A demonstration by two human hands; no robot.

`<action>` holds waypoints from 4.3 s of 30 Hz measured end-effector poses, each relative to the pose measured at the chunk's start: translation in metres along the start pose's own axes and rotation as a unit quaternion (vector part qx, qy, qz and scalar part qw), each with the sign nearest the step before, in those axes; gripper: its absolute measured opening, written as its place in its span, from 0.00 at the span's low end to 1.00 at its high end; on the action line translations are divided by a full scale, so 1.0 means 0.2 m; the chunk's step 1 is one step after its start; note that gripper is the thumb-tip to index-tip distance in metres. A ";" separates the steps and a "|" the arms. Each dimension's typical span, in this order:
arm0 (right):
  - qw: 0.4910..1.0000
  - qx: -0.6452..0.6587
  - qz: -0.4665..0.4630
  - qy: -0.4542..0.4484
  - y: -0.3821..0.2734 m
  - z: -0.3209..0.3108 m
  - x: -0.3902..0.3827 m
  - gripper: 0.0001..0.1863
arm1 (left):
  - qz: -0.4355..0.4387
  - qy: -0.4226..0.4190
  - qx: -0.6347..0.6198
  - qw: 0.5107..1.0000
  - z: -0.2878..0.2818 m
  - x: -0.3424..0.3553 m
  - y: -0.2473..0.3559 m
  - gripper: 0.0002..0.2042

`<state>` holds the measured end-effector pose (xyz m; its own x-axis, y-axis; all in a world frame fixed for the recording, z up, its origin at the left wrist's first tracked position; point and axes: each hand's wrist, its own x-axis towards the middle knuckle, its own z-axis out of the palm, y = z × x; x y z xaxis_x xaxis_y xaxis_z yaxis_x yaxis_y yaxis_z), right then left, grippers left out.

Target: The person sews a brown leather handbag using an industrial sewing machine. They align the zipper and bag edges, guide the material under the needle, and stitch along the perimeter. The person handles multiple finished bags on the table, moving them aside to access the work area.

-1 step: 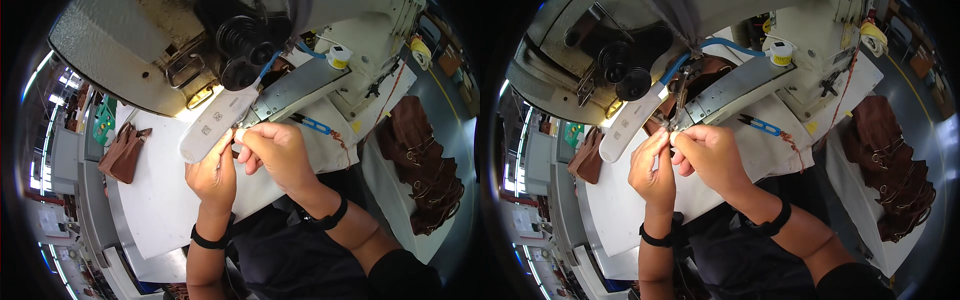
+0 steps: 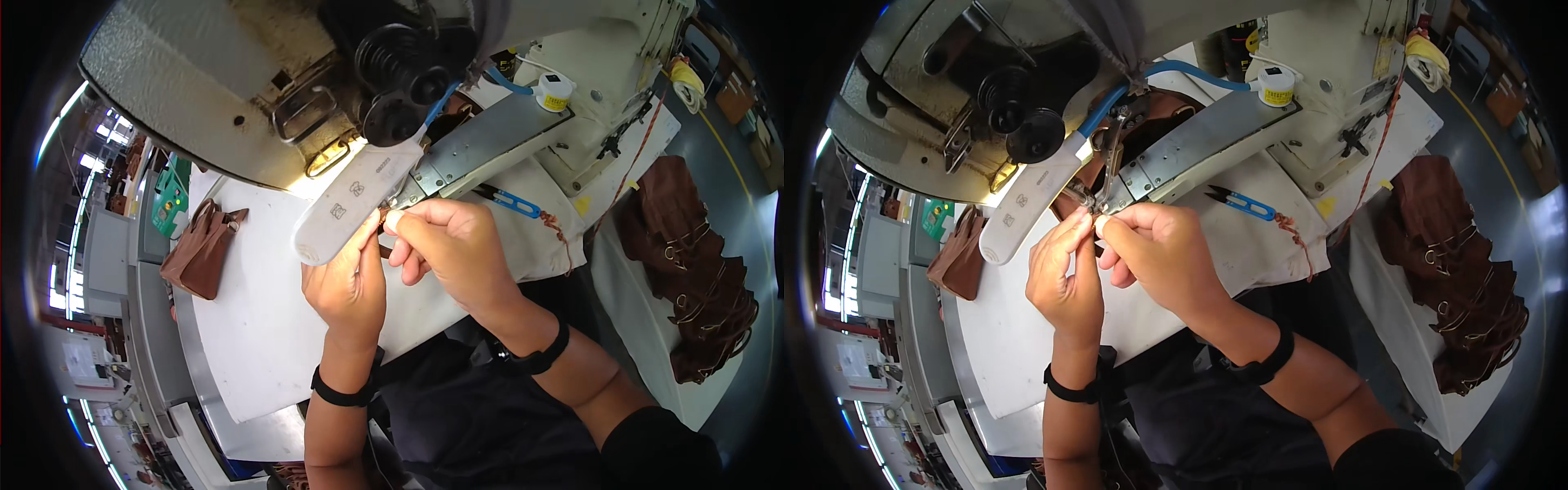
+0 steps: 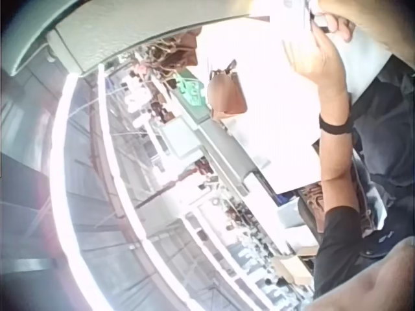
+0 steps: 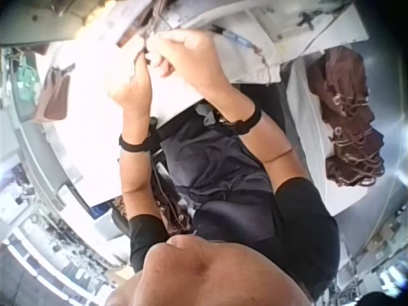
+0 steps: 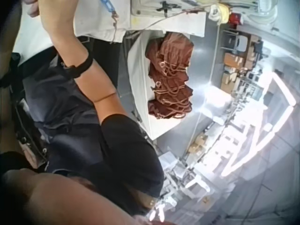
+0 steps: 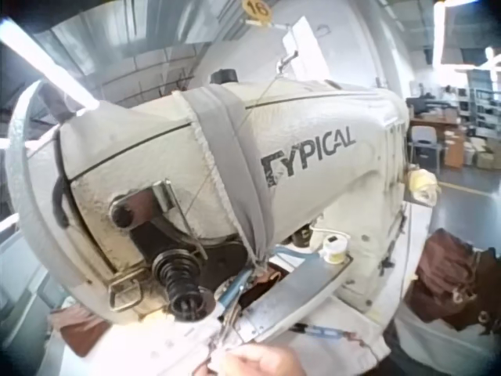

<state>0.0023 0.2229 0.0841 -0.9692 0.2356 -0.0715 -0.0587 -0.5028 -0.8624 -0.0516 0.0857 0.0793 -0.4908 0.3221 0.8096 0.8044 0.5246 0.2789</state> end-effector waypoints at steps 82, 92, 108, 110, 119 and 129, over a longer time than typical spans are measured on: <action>0.971 -0.167 -0.162 -0.055 -0.20 -0.03 0.09 0.13 | 0.234 -0.253 0.208 0.916 -0.34 0.14 -0.11 0.33; 0.974 -0.178 -0.123 -0.062 -0.15 -0.05 0.11 0.12 | 0.198 -0.241 0.246 0.918 -0.34 0.11 0.02 0.36; 0.931 -0.232 -0.281 -0.024 0.14 -0.26 -0.01 0.14 | 0.168 -0.280 0.369 0.870 -0.73 0.21 -0.13 0.32; 0.941 -0.222 -0.237 -0.093 0.17 -0.27 0.02 0.21 | 0.214 -0.262 0.362 0.869 -0.79 0.25 -0.21 0.24; 0.921 0.170 0.203 -0.286 -0.04 -0.24 -0.03 0.28 | -0.063 -0.370 0.157 0.914 -0.81 0.65 -0.16 0.07; 0.971 -0.178 -0.125 -0.097 0.06 -0.15 -0.14 0.11 | -0.302 -0.402 -0.186 0.844 -0.26 0.29 -0.17 0.13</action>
<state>0.0348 0.2347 0.0612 -0.9643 0.1342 0.2284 -0.2449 -0.1234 -0.9617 -0.0897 0.0447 0.1436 -0.7979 0.5930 -0.1083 0.3025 0.5492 0.7790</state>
